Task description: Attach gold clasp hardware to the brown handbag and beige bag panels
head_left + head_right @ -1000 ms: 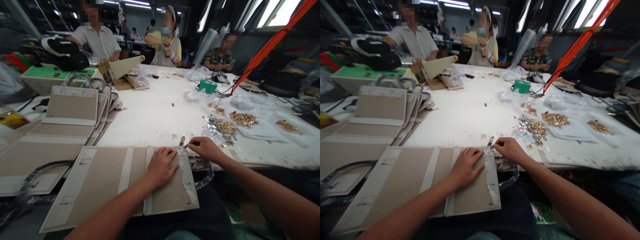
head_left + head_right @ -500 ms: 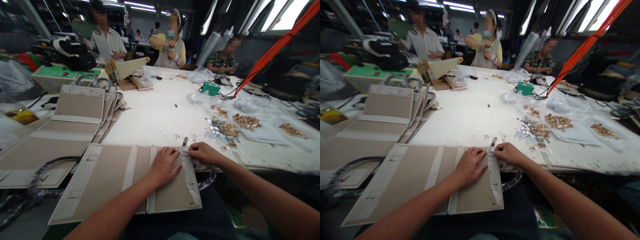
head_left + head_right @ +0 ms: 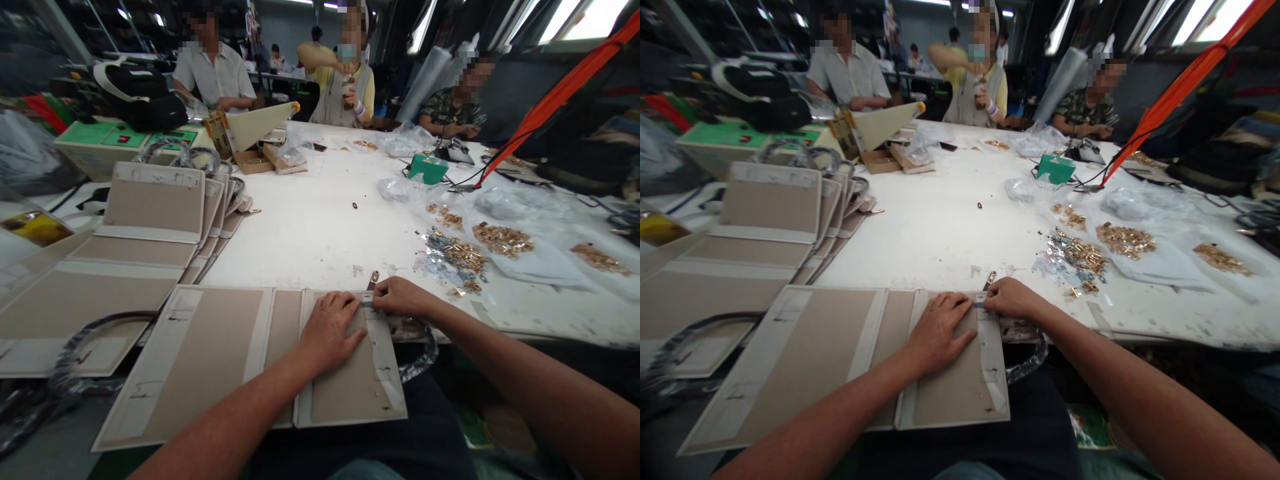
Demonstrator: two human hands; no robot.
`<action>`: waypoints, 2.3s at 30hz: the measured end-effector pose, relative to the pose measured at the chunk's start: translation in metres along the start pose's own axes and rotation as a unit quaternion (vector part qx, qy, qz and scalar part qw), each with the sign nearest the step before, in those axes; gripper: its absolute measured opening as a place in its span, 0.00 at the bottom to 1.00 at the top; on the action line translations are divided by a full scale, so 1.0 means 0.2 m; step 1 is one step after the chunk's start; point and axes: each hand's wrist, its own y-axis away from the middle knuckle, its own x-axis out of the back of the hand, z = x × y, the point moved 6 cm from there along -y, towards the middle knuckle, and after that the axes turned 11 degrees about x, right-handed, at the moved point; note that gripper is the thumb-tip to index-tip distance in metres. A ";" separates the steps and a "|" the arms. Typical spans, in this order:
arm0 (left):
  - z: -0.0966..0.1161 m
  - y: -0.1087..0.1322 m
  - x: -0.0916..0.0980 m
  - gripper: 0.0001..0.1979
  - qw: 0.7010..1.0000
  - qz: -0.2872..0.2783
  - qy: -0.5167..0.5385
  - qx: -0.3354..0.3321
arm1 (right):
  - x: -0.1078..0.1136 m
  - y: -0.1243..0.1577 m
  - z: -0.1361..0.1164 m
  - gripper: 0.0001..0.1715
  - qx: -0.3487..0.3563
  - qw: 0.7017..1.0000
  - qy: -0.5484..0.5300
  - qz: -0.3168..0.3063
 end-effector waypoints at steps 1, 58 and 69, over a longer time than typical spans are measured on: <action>0.00 0.00 0.00 0.28 1.000 -0.001 0.000 0.002 | 0.00 0.01 0.00 0.05 0.003 1.000 0.020 0.017; 0.00 -0.04 -0.01 0.28 0.999 -0.021 0.000 0.024 | 0.64 -0.02 0.53 0.22 -0.073 0.979 0.136 0.136; 0.02 -0.02 -0.01 0.28 1.000 -0.005 -0.005 0.002 | -0.13 0.27 -0.07 0.10 0.045 0.992 -0.098 -0.061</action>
